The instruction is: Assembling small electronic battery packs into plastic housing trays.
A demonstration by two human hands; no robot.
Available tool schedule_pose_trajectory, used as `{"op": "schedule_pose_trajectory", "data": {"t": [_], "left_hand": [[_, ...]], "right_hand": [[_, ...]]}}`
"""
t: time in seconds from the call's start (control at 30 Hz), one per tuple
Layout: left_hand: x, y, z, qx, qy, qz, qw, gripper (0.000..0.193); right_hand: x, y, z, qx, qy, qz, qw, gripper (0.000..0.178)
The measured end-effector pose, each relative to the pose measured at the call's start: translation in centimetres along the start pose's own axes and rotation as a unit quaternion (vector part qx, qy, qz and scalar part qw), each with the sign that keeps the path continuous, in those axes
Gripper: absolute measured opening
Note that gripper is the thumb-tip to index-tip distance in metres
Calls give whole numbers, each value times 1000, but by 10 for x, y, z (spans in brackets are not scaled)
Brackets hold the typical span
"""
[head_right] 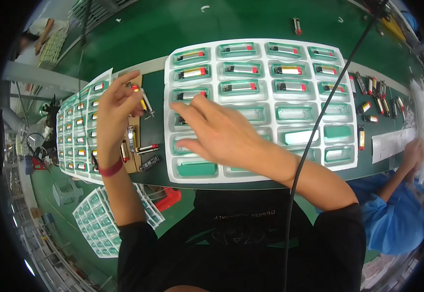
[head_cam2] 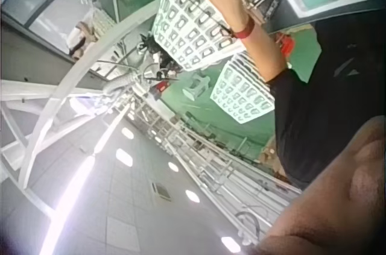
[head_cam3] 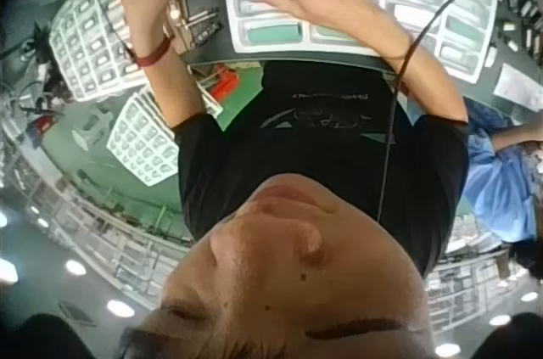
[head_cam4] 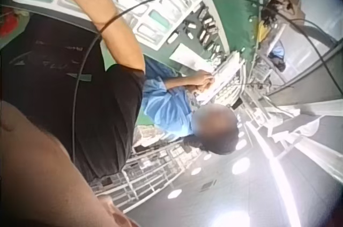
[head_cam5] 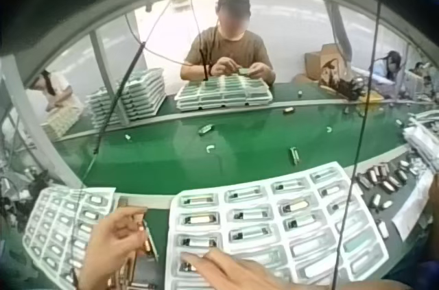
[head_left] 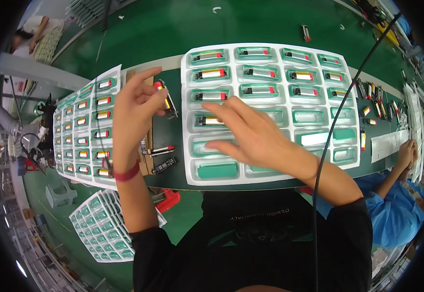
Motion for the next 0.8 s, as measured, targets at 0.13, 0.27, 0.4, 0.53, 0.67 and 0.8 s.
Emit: {"op": "schedule_pose_trajectory", "data": {"t": [0.13,0.27,0.4,0.53,0.67,0.8], "left_hand": [[42,31,39,266,42,30,962,29],[59,74,47,395,39,31,917,30],[57,92,46,397,94,-28,913,31],[66,107,44,423,79,-36,902,25],[83,142,47,378,80,43,921,34],[76,136,37,332,178,-60,925,32]], "right_hand": [[-2,-17,-12,-148,-15,162,975,61],[11,-35,-11,-161,-31,232,959,52],[26,-47,-2,-391,117,238,881,41],[32,-51,4,-579,213,253,745,32],[33,-41,5,-618,246,252,703,18],[42,-53,10,-554,233,305,739,20]]}}
Point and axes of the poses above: each hand's wrist, its own x-axis away from the middle knuckle, its own y-axis out of the palm, z = x × y, the point moved 3 cm from there along -x, towards the middle knuckle, and after that the axes turned 5 degrees about z, right-handed, at the moved point
